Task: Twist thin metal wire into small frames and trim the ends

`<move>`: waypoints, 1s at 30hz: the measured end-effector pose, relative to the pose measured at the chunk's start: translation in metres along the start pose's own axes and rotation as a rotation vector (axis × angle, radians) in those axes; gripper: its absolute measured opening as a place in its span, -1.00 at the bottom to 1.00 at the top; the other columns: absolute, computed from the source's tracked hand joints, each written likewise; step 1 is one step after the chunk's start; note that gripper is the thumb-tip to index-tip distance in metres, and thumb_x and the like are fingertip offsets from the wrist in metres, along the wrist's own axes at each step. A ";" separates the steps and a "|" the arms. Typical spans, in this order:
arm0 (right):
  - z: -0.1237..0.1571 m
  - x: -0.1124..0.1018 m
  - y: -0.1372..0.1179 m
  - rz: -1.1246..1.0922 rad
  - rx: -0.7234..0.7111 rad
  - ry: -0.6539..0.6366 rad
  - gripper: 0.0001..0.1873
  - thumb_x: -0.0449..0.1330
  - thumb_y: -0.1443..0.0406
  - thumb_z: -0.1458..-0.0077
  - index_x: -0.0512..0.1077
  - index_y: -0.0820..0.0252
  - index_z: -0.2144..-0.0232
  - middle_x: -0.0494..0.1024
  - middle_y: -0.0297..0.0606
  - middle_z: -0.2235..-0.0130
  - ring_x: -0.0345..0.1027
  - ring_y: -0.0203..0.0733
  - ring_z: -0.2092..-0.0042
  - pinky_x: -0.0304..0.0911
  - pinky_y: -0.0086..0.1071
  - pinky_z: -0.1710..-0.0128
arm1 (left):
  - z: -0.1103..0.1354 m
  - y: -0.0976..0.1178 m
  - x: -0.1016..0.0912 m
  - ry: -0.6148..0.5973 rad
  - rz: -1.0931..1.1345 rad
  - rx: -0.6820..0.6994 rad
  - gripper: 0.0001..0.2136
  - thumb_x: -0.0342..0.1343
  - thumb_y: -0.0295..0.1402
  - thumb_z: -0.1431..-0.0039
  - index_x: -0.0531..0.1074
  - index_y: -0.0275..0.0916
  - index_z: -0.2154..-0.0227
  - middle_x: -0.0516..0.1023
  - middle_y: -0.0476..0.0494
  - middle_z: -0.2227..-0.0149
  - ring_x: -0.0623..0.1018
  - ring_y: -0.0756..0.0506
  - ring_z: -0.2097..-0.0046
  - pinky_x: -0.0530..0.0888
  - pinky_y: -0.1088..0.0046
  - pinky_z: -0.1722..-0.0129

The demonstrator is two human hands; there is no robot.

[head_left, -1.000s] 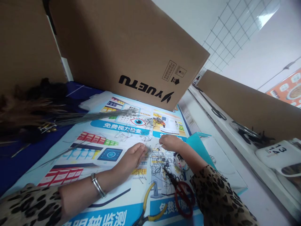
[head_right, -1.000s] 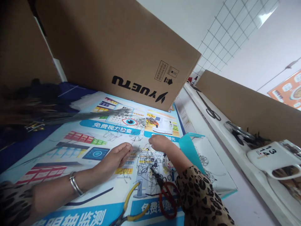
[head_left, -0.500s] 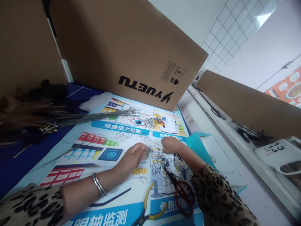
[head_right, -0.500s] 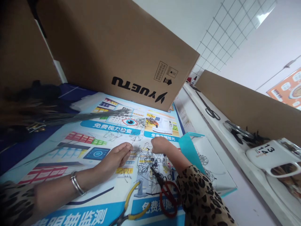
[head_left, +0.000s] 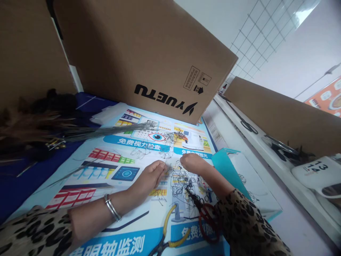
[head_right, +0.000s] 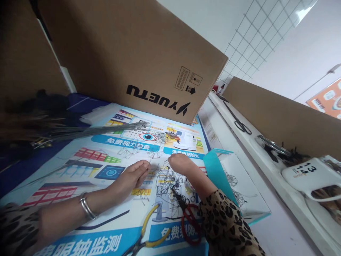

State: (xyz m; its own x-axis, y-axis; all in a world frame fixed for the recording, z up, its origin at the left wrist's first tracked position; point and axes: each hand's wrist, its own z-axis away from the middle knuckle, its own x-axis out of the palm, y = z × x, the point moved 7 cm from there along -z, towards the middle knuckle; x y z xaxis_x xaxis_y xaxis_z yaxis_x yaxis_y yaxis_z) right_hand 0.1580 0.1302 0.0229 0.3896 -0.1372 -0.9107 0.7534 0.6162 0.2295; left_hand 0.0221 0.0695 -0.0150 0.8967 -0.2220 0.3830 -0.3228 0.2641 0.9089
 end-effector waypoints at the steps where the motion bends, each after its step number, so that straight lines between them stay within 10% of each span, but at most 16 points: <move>1: -0.002 0.001 -0.002 0.003 0.000 -0.002 -0.78 -0.03 0.39 -0.12 0.42 0.30 0.30 0.49 -0.03 0.22 0.35 -0.07 0.15 0.19 -0.34 0.21 | 0.000 0.000 0.000 0.001 0.005 -0.005 -0.70 -0.05 -0.06 -0.11 0.29 -0.22 0.46 0.07 0.15 0.69 0.02 0.11 0.66 -0.03 0.64 0.70; 16: 0.018 -0.019 0.026 -0.285 0.182 0.158 -0.89 0.01 0.41 0.05 0.34 0.25 0.47 0.53 -0.20 0.41 0.42 -0.20 0.34 0.20 -0.47 0.42 | 0.000 0.002 0.001 0.004 0.023 -0.041 -0.70 -0.03 -0.05 -0.09 0.26 -0.22 0.47 0.10 0.16 0.68 0.03 0.13 0.67 -0.04 0.65 0.69; 23: 0.051 -0.021 -0.029 -0.861 0.231 0.330 -0.93 -0.02 0.38 0.01 0.25 0.18 0.43 0.44 -0.42 0.59 0.35 -0.38 0.57 0.10 -0.59 0.61 | 0.006 0.009 0.004 -0.018 0.001 0.028 -0.69 -0.11 -0.09 -0.16 0.28 -0.23 0.49 0.20 0.10 0.63 0.08 0.11 0.65 0.01 0.63 0.69; 30: 0.070 -0.045 -0.061 -0.596 0.407 0.603 -0.96 0.04 0.39 0.10 0.25 0.17 0.54 0.31 -0.44 0.62 0.13 -0.38 0.59 -0.08 -0.51 0.59 | 0.019 0.015 0.013 -0.071 -0.066 0.035 -0.64 -0.18 -0.07 -0.20 0.33 -0.24 0.46 0.03 0.14 0.70 0.04 0.08 0.63 0.03 0.59 0.65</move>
State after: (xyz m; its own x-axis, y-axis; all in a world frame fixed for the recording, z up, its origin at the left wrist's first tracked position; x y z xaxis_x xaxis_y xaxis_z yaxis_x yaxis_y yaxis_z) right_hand 0.1318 0.0442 0.0742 -0.3743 0.1520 -0.9148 0.9119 0.2393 -0.3334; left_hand 0.0238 0.0530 0.0066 0.8930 -0.3040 0.3318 -0.2752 0.2145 0.9371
